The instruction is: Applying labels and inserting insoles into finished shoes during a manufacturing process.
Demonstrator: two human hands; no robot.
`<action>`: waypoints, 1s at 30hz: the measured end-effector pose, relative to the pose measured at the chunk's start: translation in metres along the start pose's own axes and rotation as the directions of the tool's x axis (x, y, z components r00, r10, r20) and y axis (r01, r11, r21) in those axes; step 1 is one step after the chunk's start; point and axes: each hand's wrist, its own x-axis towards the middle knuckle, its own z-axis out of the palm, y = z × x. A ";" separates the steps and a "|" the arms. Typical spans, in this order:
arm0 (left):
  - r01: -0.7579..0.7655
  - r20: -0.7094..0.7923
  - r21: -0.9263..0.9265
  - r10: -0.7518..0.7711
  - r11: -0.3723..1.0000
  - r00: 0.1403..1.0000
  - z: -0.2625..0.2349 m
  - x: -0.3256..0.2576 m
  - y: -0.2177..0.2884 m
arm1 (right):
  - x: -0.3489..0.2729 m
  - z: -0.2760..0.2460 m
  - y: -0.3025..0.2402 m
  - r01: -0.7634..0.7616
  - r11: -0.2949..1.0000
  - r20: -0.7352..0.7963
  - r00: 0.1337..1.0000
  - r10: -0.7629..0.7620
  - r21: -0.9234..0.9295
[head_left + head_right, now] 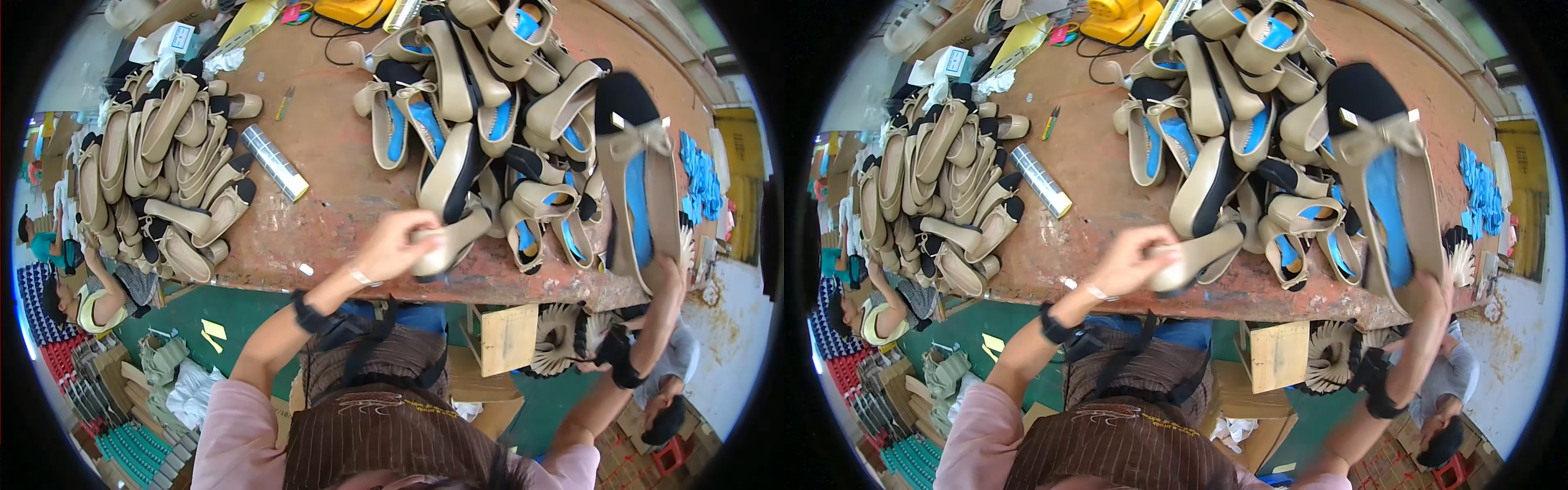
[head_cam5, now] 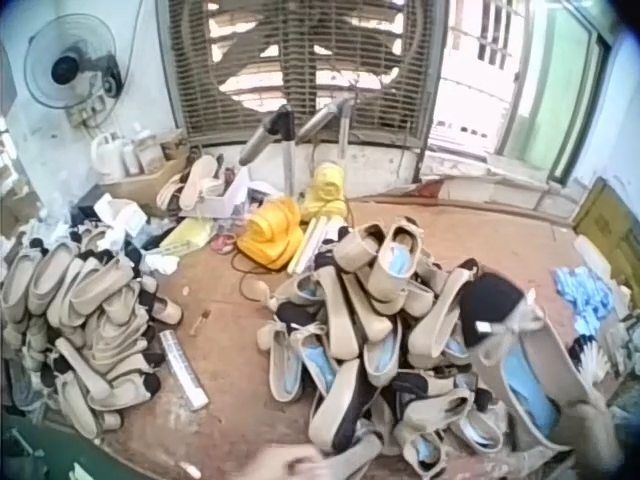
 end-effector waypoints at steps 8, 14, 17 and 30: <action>-0.053 -0.297 0.469 0.214 0.882 0.931 -0.138 -0.125 0.025 | -0.152 0.293 -0.039 0.084 0.972 0.481 0.857 -0.183 0.220; 0.288 -0.500 0.717 0.181 0.635 0.847 -0.160 -0.140 -0.149 | -0.243 0.422 0.054 0.006 0.972 0.726 0.664 -0.180 0.235; 0.248 -0.389 0.807 0.167 0.536 0.906 -0.162 -0.163 -0.185 | -0.267 0.420 0.075 -0.039 0.969 0.805 0.566 -0.179 0.244; -0.278 0.271 0.961 -0.204 -0.007 0.941 -0.161 -0.212 -0.281 | -0.351 0.240 0.389 -0.512 0.700 0.349 0.857 0.378 0.498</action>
